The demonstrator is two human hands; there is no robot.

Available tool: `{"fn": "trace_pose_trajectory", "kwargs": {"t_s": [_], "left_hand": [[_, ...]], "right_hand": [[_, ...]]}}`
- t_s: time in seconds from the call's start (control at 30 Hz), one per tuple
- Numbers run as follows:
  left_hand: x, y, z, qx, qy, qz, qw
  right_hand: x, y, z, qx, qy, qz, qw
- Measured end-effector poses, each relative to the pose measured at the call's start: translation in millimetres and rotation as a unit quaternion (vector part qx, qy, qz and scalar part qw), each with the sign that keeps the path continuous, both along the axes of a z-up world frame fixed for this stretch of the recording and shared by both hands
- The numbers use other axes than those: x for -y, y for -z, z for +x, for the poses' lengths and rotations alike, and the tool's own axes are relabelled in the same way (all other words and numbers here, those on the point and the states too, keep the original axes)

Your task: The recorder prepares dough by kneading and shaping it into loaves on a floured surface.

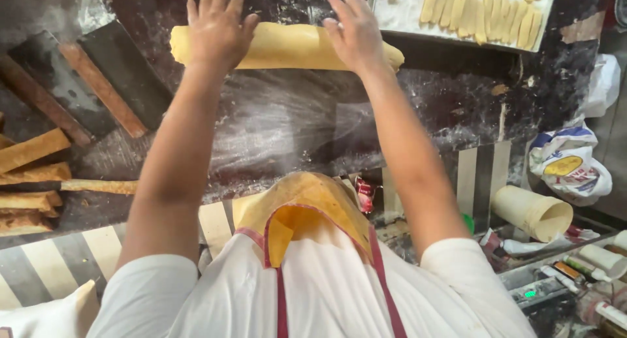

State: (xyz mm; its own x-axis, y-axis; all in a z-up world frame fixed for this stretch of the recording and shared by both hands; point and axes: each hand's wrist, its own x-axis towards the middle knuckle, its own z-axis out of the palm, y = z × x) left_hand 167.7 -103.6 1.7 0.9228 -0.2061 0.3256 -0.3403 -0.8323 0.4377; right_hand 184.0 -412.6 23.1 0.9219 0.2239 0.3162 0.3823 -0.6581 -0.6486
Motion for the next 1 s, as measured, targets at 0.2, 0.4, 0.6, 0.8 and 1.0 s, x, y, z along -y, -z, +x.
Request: {"fn": "trace_pose_trajectory", "kwargs": {"t_s": [0.2, 0.4, 0.6, 0.8, 1.0], "left_hand": [[23.2, -7.4, -67.2, -0.283, -0.043, 0.097, 0.953], [7.4, -36.7, -224.4, -0.141, 0.006, 0.047, 0.989], [-14.1, -16.3, -285.2, -0.138, -0.029, 0.024, 0.990], [7.3, 17.0, -262.4, -0.073, 0.009, 0.082, 0.994], [21.0, -27.2, -100.2, -0.168, -0.062, 0.120, 0.977]], "right_hand": [[4.5, 10.4, -48.2, -0.205, -0.073, -0.199, 0.955], [29.3, -21.9, -196.6, -0.050, -0.130, -0.198, 0.970], [-11.7, 6.8, -258.9, -0.020, -0.137, -0.168, 0.976], [-39.3, 61.3, -243.8, 0.081, -0.171, -0.305, 0.933], [-41.4, 40.9, -82.5, 0.031, -0.095, -0.330, 0.939]]}}
